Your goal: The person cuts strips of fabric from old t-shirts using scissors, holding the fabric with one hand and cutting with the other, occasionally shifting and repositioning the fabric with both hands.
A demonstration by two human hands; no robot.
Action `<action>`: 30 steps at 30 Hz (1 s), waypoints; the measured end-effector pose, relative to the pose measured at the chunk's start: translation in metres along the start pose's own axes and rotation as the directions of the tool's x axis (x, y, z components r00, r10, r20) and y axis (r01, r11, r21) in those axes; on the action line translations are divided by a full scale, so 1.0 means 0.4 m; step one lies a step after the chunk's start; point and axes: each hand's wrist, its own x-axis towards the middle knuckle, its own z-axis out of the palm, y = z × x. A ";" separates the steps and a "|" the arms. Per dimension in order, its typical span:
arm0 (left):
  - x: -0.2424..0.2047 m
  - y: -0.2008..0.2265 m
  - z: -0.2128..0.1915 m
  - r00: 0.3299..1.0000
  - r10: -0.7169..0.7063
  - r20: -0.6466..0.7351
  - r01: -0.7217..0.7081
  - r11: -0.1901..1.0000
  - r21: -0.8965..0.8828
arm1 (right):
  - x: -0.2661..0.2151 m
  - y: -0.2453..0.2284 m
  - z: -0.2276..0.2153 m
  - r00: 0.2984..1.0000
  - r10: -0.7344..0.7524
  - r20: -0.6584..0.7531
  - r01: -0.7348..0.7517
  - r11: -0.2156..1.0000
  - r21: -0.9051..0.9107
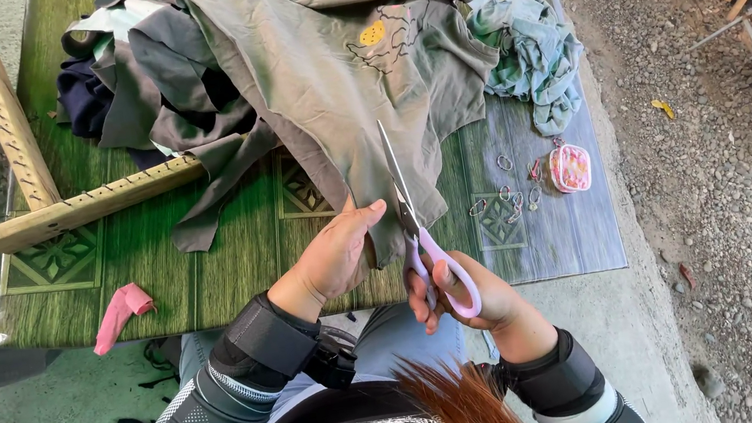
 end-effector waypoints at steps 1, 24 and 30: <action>0.000 0.002 0.001 1.000 0.005 -0.002 -0.005 1.000 0.000 | 0.001 0.009 -0.003 1.000 0.001 0.004 -0.001 1.000 -0.003; 0.170 0.242 0.017 0.945 0.093 -0.313 0.069 0.881 0.468 | 0.012 0.073 -0.066 0.983 0.017 -0.185 -0.059 0.973 -0.222; 0.041 0.209 0.157 0.996 0.092 0.000 -0.090 0.969 0.232 | -0.063 0.026 -0.052 0.986 -0.143 0.081 0.153 0.980 -0.131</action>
